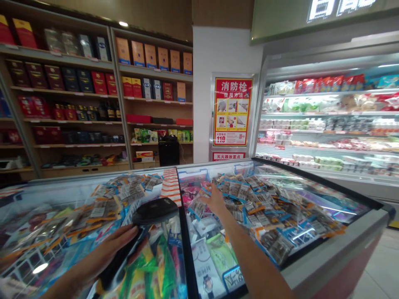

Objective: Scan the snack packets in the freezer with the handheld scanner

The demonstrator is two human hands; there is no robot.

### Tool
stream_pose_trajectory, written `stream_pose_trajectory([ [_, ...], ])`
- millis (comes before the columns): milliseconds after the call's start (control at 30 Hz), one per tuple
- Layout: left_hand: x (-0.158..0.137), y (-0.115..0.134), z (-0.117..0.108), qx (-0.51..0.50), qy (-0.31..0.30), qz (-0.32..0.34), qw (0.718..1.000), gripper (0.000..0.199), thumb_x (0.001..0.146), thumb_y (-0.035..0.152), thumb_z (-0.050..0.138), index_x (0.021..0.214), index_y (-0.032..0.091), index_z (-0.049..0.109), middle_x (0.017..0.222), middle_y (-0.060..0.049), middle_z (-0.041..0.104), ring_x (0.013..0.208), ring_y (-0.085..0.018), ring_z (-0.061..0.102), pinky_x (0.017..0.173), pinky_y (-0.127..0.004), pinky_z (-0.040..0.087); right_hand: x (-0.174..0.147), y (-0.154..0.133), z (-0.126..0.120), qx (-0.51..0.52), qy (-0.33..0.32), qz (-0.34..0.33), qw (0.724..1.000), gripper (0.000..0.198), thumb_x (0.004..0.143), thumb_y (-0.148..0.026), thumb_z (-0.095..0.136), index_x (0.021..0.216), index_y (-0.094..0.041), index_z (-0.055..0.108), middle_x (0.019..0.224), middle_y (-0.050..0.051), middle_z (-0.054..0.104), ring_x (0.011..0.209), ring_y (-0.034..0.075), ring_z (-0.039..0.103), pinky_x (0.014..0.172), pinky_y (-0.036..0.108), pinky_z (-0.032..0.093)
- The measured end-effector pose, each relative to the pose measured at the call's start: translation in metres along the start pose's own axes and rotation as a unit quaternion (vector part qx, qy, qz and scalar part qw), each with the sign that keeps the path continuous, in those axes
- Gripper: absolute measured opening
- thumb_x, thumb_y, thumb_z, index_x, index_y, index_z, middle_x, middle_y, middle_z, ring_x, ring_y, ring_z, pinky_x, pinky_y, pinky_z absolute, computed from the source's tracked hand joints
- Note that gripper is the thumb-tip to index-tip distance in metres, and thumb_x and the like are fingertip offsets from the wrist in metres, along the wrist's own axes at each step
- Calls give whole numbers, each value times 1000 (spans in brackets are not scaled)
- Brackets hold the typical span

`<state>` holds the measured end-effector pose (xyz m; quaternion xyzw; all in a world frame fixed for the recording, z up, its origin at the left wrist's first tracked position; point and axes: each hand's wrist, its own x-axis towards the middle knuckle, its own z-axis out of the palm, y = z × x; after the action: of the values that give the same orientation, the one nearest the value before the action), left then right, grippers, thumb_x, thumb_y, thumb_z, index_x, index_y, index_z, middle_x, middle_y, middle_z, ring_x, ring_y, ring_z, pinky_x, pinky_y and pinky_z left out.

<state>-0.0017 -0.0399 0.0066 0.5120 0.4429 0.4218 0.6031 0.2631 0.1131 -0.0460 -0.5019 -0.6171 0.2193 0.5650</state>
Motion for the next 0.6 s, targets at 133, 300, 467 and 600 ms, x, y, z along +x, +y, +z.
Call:
stream_pose_trajectory([
  [133, -1, 3, -3, 11, 14, 16, 1000, 36, 62, 48, 63, 67, 13, 59, 52, -1, 54, 43, -8, 44, 43, -20, 30, -7, -18, 11, -25, -24, -59, 998, 44, 58, -20, 62, 100, -19, 49, 91, 6, 62, 90, 22, 58, 80, 38, 42],
  [300, -3, 4, -4, -2, 32, 7, 999, 36, 60, 48, 64, 63, 13, 58, 52, -2, 55, 44, -8, 45, 43, -20, 30, -24, -37, 26, -11, -115, -106, 988, 55, 55, -15, 64, 107, -21, 47, 101, 8, 59, 94, 23, 57, 80, 38, 43],
  [467, -3, 5, -6, -3, 47, 9, 999, 38, 58, 50, 65, 67, 13, 58, 56, -3, 57, 45, -9, 46, 44, -21, 31, -41, -32, 46, 51, -200, -86, 975, 38, 59, -16, 60, 97, -20, 56, 84, 4, 64, 77, 20, 61, 69, 32, 47],
  [600, 0, 5, -8, 13, 33, 18, 999, 38, 61, 50, 63, 72, 13, 60, 56, -2, 57, 45, -8, 45, 44, -20, 31, -24, -22, 32, 39, -71, -16, 997, 20, 68, -33, 53, 78, -18, 64, 49, -1, 56, 53, 17, 56, 55, 29, 45],
])
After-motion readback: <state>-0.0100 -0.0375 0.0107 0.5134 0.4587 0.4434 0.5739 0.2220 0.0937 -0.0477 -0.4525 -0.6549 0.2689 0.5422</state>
